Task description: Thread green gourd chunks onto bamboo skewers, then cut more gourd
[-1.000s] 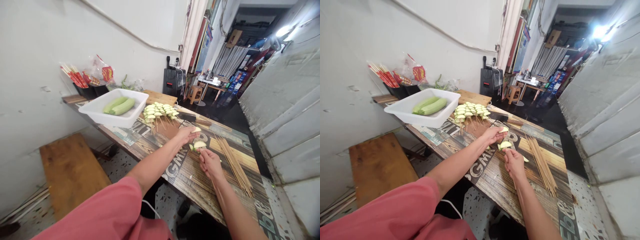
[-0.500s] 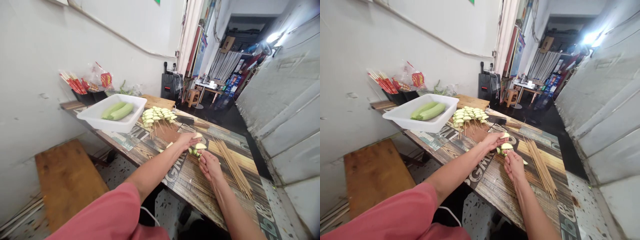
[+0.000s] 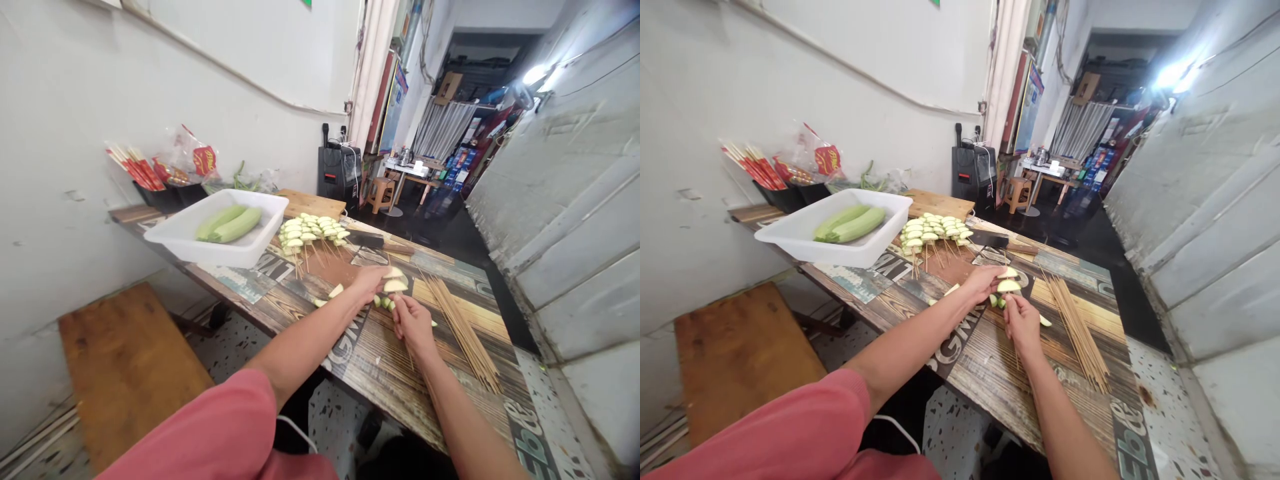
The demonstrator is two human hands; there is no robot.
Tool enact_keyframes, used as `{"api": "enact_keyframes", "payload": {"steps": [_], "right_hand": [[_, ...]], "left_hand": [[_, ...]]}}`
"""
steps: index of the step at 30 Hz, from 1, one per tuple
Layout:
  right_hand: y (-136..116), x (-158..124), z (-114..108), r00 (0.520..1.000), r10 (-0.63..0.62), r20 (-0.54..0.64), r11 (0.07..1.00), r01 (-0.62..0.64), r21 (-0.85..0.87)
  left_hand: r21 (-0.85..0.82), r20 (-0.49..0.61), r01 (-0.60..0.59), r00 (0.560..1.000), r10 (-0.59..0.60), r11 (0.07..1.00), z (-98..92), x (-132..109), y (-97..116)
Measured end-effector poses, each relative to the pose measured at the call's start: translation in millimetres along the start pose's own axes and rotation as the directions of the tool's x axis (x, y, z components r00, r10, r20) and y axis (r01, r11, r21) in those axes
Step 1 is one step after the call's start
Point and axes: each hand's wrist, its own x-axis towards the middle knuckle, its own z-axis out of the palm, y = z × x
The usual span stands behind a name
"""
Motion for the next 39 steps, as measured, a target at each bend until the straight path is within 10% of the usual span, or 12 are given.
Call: {"api": "enact_keyframes", "payload": {"steps": [9,25,39], "right_hand": [[5,4,-6,0.973,-0.205,-0.109,0.936,0.163,-0.311],[8,9,-11,0.947,-0.296,-0.126,0.854,0.204,-0.478],[2,0,-4,0.95,-0.311,0.027,0.804,0.279,-0.525]], "left_hand": [[-0.036,0.141,0.136,0.981,-0.13,0.99,-0.4,-5,-7],[0.072,0.064,0.136,0.988,-0.14,0.988,13.3,-16,-28],[-0.175,0.049,-0.077,0.995,0.087,0.982,-0.2,-4,-1]]}}
